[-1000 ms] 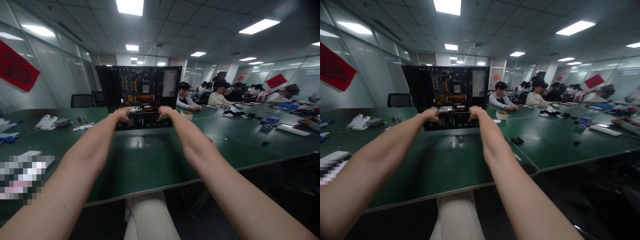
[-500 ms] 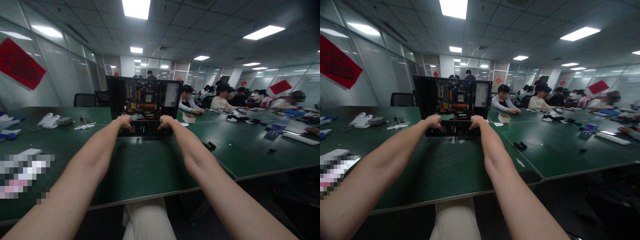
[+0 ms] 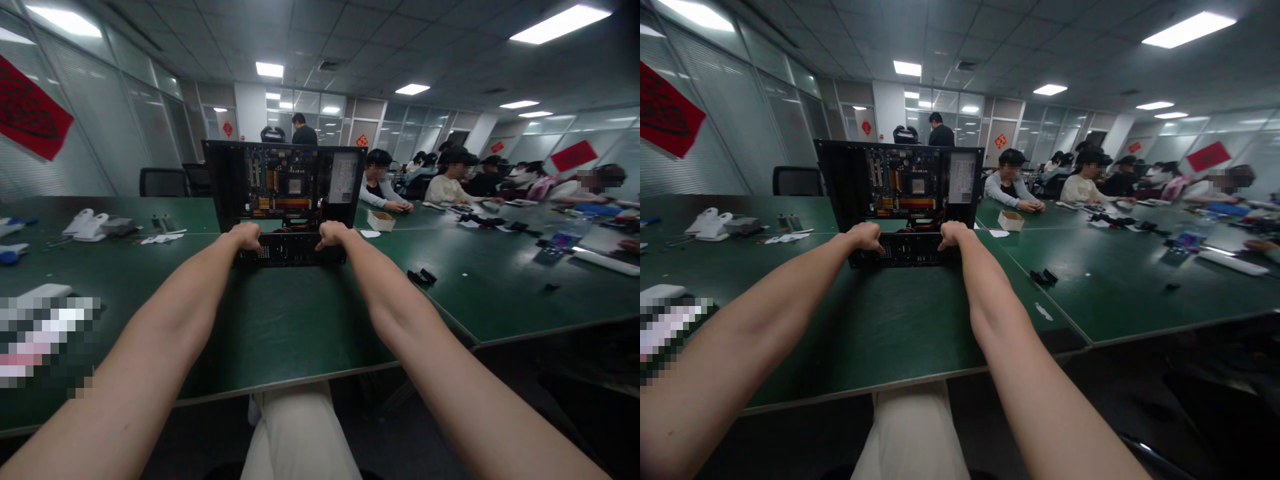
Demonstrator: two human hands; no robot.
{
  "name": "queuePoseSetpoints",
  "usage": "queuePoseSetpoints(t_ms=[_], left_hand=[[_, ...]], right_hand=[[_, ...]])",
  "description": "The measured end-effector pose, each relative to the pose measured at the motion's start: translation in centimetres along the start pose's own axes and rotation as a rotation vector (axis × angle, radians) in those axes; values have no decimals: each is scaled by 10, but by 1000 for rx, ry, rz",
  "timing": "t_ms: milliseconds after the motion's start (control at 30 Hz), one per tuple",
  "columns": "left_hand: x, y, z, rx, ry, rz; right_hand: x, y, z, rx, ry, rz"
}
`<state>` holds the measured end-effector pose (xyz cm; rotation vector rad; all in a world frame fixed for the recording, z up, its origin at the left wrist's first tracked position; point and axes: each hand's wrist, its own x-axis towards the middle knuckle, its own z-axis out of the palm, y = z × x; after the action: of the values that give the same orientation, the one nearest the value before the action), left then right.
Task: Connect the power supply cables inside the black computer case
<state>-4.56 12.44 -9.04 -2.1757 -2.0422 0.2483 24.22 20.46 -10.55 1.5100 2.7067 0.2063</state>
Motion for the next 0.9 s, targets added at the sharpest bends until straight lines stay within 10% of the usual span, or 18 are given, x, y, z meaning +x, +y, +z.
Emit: queuePoseSetpoints(t_ms=[333, 900], left_hand=[[-9, 1, 3, 0, 2, -31], [-45, 13, 14, -108, 241, -86]], right_hand=[[-2, -7, 4, 42, -51, 35], [-35, -24, 19, 49, 246, 75]])
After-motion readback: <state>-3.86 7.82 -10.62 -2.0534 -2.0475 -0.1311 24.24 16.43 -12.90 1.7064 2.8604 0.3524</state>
